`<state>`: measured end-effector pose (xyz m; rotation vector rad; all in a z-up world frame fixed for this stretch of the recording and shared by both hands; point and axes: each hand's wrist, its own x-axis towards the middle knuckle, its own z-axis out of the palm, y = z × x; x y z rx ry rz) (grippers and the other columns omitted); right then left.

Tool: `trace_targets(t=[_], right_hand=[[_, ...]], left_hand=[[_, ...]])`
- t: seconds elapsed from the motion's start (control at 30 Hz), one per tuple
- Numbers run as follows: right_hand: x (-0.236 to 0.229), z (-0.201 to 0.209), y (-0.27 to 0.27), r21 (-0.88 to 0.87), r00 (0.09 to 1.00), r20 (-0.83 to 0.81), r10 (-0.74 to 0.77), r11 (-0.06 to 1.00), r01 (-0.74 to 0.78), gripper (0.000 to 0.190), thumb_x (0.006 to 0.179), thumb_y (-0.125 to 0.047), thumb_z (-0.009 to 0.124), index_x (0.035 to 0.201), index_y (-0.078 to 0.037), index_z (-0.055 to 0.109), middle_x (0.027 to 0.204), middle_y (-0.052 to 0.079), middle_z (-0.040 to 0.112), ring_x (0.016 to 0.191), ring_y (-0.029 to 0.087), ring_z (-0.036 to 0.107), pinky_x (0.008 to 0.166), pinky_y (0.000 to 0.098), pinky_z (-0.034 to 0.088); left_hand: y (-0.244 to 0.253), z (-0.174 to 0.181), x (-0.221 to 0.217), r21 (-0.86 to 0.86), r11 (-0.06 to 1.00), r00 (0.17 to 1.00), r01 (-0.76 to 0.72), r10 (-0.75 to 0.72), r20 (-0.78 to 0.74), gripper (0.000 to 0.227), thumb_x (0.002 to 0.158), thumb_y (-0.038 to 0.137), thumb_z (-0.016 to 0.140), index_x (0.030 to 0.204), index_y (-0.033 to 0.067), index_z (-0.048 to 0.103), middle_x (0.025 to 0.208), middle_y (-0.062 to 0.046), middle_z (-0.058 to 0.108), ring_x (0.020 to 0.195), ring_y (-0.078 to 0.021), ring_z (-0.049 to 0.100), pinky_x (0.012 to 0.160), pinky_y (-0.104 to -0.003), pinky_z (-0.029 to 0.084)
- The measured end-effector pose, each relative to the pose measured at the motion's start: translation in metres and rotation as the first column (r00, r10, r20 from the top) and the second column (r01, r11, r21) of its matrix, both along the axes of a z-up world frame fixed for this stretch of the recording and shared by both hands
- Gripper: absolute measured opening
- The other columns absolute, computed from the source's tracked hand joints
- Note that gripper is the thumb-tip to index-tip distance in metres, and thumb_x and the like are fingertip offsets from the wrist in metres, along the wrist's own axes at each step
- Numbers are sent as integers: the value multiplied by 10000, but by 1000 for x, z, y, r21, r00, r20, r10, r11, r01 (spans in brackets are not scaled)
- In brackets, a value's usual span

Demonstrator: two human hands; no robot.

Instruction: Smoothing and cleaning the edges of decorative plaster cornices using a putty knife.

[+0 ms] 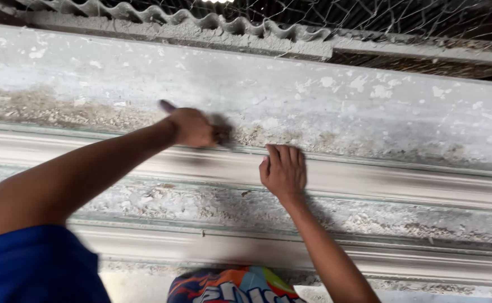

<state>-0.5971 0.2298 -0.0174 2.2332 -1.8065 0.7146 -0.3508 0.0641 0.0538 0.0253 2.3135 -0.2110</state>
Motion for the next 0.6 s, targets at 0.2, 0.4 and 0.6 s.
trace_targets(t=[0.2,0.4,0.6], right_hand=[[3,15,1,-4,1000,17,-16,1000,16,337,929,-281,531,1153,-102,709,925,93,593,844,292,599,823,407,487],[6,17,2,23,998,12,-58,998,58,472,907,-278,526,1308,-51,627,925,123,614,890,306,603,898,430,476],[3,20,10,128,993,110,-38,991,24,496,959,-219,497,1389,28,514,1071,134,687,1005,295,617,989,434,455]], left_hand=[[19,-37,-7,-323,929,933,181,-267,-243,238,980,136,490,811,146,658,809,35,737,954,-215,738,941,-347,519],[-3,-8,-2,179,978,935,-102,156,-319,268,925,168,523,737,233,703,758,84,739,853,-159,744,783,-324,563],[6,-20,-34,145,986,911,-84,135,-389,254,888,81,579,731,205,736,757,43,750,823,-164,747,741,-346,577]])
